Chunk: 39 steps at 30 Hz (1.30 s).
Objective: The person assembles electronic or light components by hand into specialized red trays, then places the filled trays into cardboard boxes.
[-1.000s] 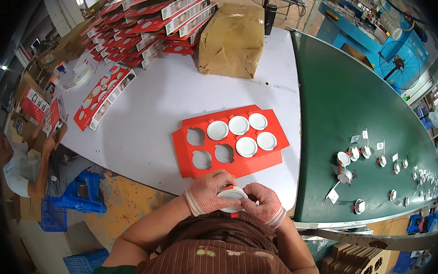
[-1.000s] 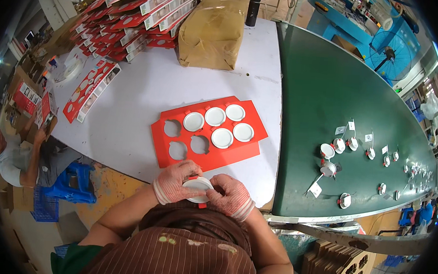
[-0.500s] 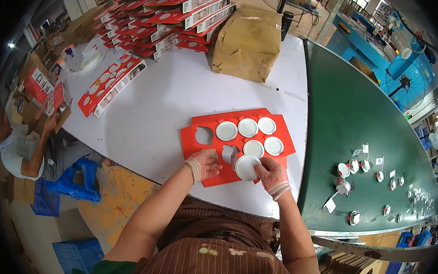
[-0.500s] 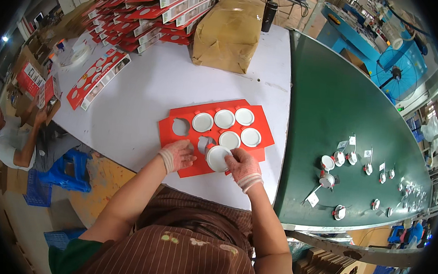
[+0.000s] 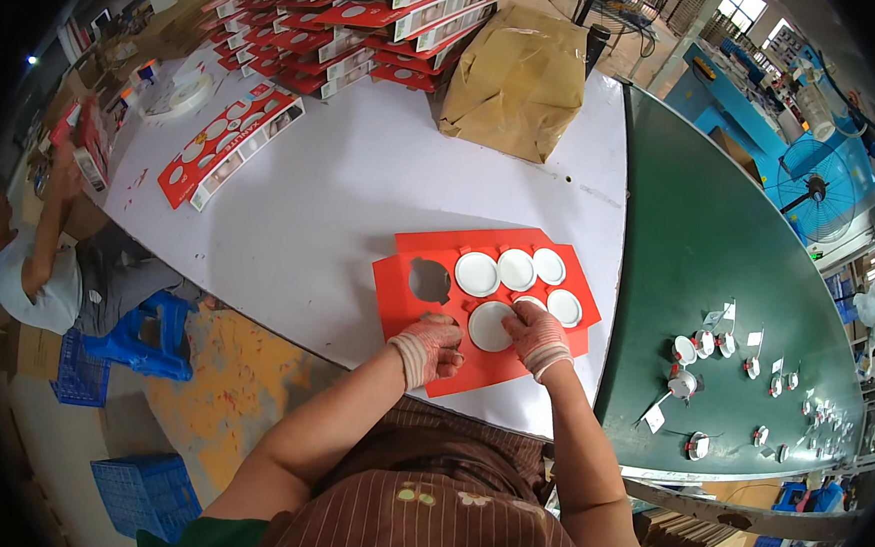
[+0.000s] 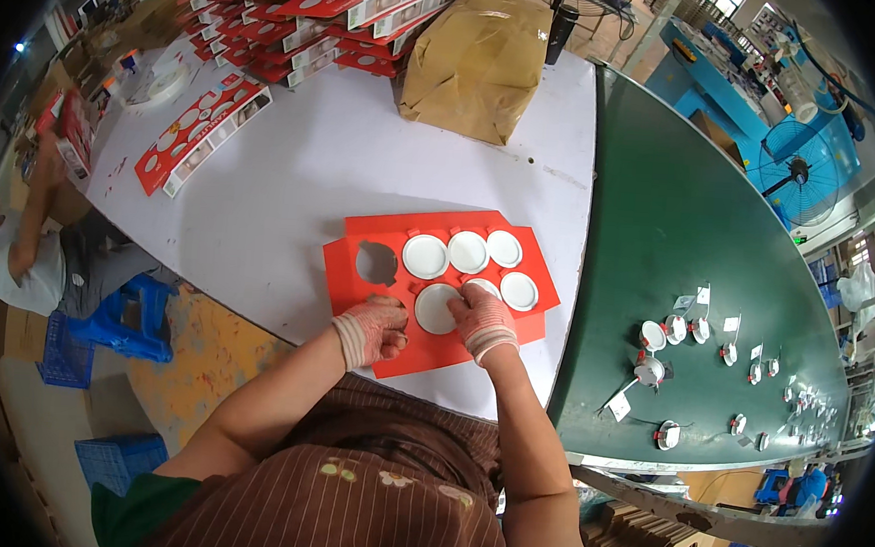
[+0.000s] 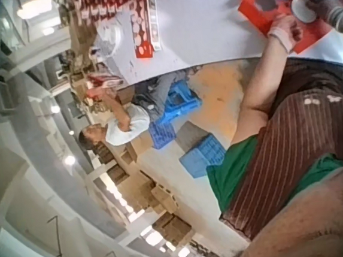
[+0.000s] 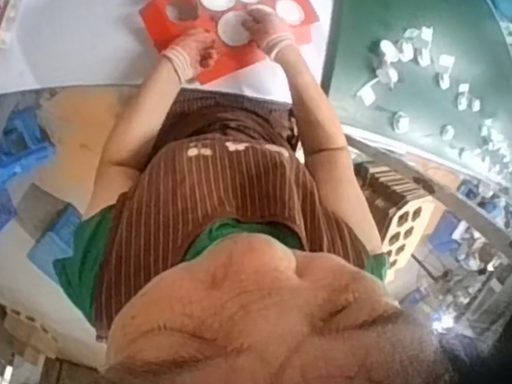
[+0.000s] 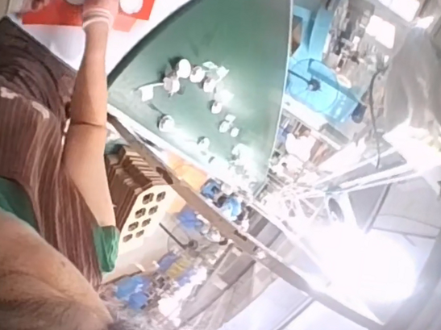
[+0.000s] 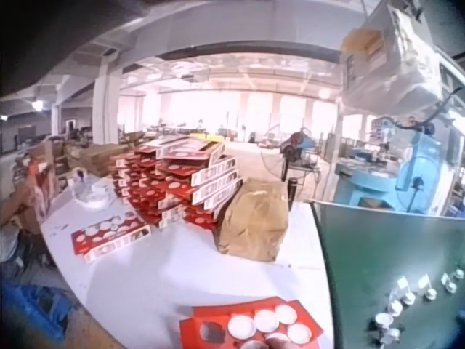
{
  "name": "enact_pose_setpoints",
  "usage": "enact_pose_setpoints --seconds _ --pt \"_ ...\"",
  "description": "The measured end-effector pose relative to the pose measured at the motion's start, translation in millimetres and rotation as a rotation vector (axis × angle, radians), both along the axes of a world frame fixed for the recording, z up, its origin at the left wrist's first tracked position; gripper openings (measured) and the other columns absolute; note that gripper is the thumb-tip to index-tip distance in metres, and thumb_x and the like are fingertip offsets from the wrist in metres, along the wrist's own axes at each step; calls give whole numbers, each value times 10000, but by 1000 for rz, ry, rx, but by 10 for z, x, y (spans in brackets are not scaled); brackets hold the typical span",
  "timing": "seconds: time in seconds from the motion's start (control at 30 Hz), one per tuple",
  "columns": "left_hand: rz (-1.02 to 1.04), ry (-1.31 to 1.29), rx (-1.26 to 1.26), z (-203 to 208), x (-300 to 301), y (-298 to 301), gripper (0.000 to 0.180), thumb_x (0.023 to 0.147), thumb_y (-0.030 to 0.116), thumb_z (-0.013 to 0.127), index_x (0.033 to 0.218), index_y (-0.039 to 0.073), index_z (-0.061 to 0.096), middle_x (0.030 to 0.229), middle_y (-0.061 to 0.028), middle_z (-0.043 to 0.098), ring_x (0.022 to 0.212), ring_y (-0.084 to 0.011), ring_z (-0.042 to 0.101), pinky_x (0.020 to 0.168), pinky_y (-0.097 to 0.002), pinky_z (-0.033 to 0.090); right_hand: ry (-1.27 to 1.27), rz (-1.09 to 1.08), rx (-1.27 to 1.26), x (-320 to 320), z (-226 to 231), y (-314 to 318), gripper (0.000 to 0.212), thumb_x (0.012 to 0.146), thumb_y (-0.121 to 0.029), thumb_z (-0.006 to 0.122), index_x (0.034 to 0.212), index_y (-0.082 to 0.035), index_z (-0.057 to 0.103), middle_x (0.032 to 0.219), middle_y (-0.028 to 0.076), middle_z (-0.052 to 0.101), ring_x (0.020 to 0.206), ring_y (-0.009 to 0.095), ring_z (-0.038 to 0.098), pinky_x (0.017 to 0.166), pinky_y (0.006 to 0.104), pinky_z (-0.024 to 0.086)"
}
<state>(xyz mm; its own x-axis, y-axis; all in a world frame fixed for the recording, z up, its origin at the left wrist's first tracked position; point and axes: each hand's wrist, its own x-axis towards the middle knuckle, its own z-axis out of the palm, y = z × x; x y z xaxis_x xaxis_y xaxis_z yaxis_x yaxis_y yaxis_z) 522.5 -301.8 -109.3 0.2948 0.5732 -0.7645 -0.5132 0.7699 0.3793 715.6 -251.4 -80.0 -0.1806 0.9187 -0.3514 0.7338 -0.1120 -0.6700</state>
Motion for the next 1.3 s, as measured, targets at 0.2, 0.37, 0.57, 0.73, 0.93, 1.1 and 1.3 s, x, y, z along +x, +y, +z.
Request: enact_pose_setpoints --seconds 0.2,0.37,0.57,0.73,0.93,1.1,1.3 --pt "-36 -22 76 -189 -30 -75 144 827 84 576 799 158 456 642 -14 501 508 -183 569 360 -305 444 118 17 89 55 -236 -74 270 852 -246 584 1057 -71 604 944 163 630 886 322 609 785 385 466" --pt "-54 -90 48 -249 -33 -144 222 863 61 536 1003 169 402 817 -51 521 536 -219 596 398 -336 504 -176 138 247 -11 -120 -143 224 875 -256 543 1000 -73 577 920 193 614 887 369 588 763 435 464" --pt "-114 -129 59 -170 112 -193 423 852 40 543 1145 216 294 947 -121 487 605 -237 632 438 -336 525 -213 182 173 25 -159 -123 236 908 -261 456 1050 -77 498 933 228 611 898 410 580 754 467 465" --pt "-100 -168 83 -203 112 -211 336 858 43 533 1048 221 320 887 -94 494 610 -247 637 426 -333 520 -526 253 87 -156 80 -138 223 910 -216 427 1069 -60 438 871 198 643 802 376 633 659 473 499" --pt "-91 -111 37 -131 193 -202 282 860 62 535 986 207 328 842 -68 504 602 -249 629 396 -323 492 -686 405 363 -49 -105 -259 126 874 -153 457 978 -83 456 775 129 641 672 300 660 508 428 509" --pt "-100 -75 63 -54 196 -222 266 863 71 531 977 199 327 843 -58 502 590 -240 617 384 -320 472 -552 276 600 -13 19 -197 203 852 -229 526 1000 -91 553 940 94 633 875 275 626 679 408 498" --pt "-126 -50 63 19 297 -251 280 854 59 539 944 197 313 837 -59 494 566 -234 606 378 -317 469 -381 321 775 11 -216 -196 373 816 -335 574 1104 -99 599 1196 65 561 1162 271 474 921 427 392"
